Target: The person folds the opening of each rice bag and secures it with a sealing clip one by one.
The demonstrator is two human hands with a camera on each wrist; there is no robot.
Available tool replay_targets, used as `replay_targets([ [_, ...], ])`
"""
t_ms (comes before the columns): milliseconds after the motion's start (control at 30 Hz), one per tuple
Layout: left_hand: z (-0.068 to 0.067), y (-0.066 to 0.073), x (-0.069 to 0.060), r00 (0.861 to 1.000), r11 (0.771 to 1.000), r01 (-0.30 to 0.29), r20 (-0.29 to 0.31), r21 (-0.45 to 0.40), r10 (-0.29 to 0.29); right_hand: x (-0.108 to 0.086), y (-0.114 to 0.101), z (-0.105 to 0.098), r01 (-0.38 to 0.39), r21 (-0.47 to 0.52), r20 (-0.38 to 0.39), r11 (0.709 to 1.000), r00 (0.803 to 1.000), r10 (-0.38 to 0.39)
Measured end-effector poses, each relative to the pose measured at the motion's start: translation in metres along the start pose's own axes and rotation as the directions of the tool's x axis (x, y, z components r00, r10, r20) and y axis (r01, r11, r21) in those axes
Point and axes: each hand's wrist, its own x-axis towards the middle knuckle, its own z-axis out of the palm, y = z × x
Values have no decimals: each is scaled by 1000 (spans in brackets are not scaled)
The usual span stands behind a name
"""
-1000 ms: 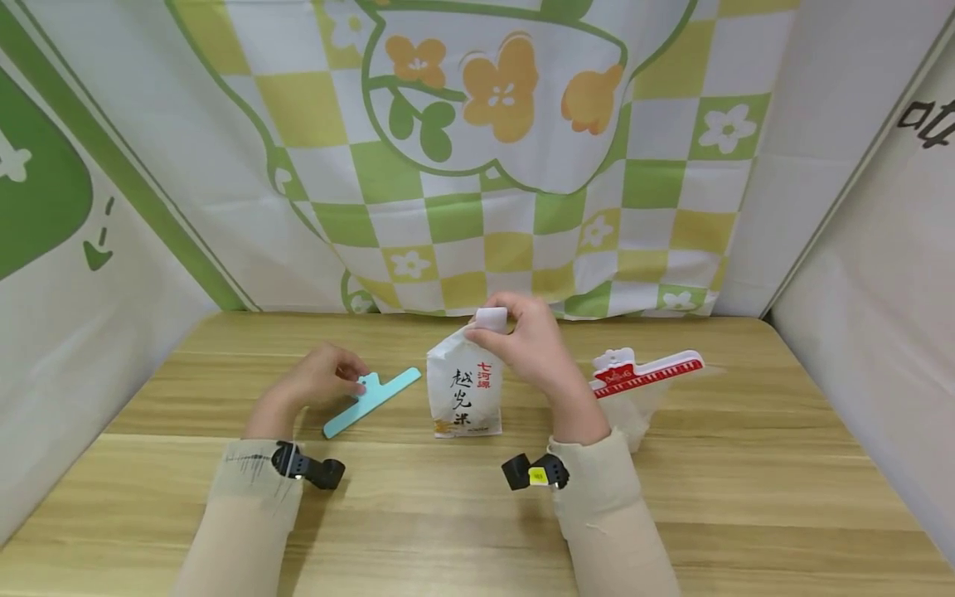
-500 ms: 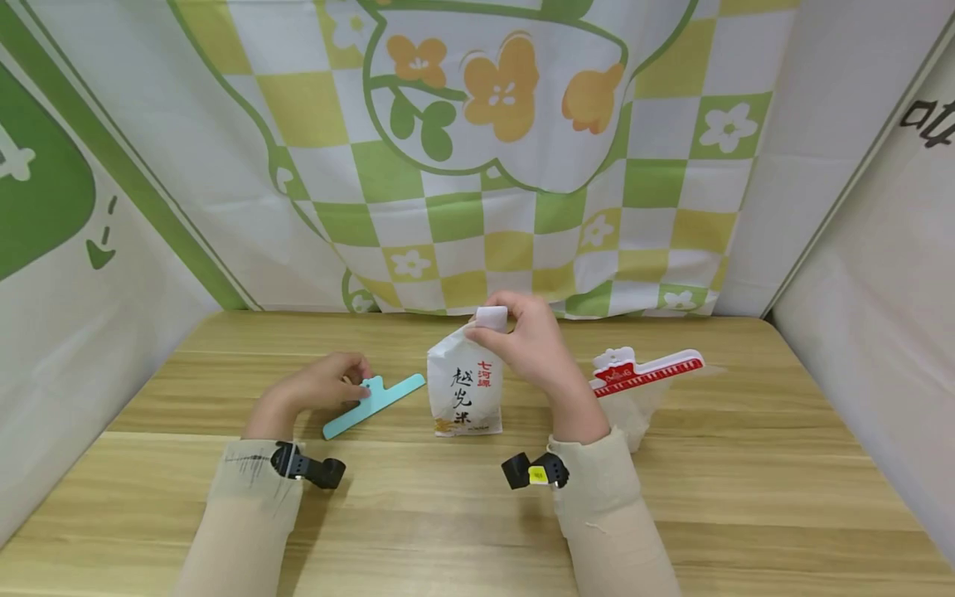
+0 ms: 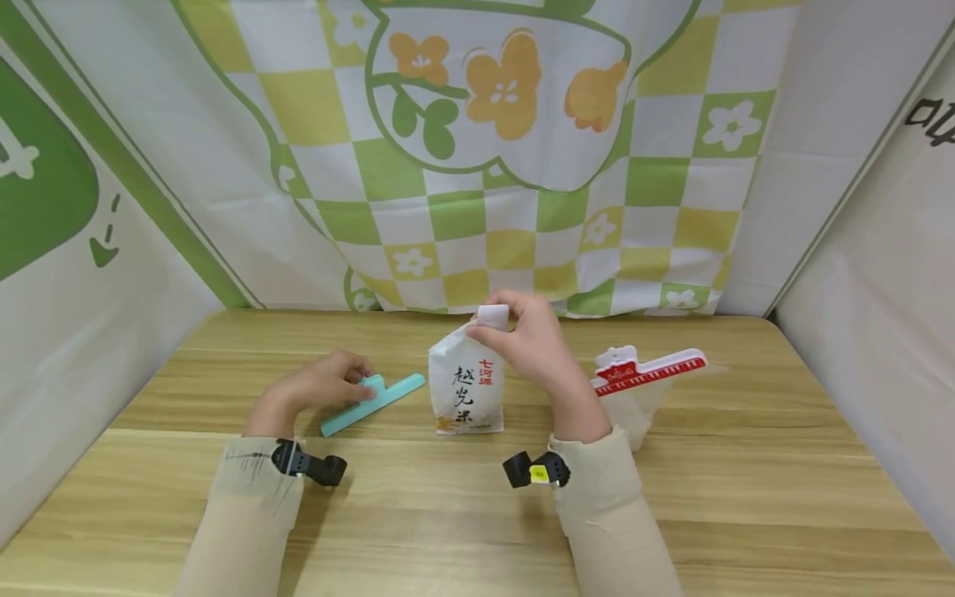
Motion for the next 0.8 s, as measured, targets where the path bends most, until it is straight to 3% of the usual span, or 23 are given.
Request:
replay_targets([
  [200, -2, 1, -3, 999, 1000, 14, 29, -4, -13, 0, -1, 0, -9, -5, 0, 1000, 1000, 9],
  [467, -4, 2, -4, 999, 1000, -16, 41, -15, 17, 0, -1, 0, -6, -9, 0, 1000, 1000, 6],
  [800, -7, 4, -7, 995, 995, -93, -50, -29, 91, 0, -1, 0, -3, -14, 2, 1000, 1000, 3],
])
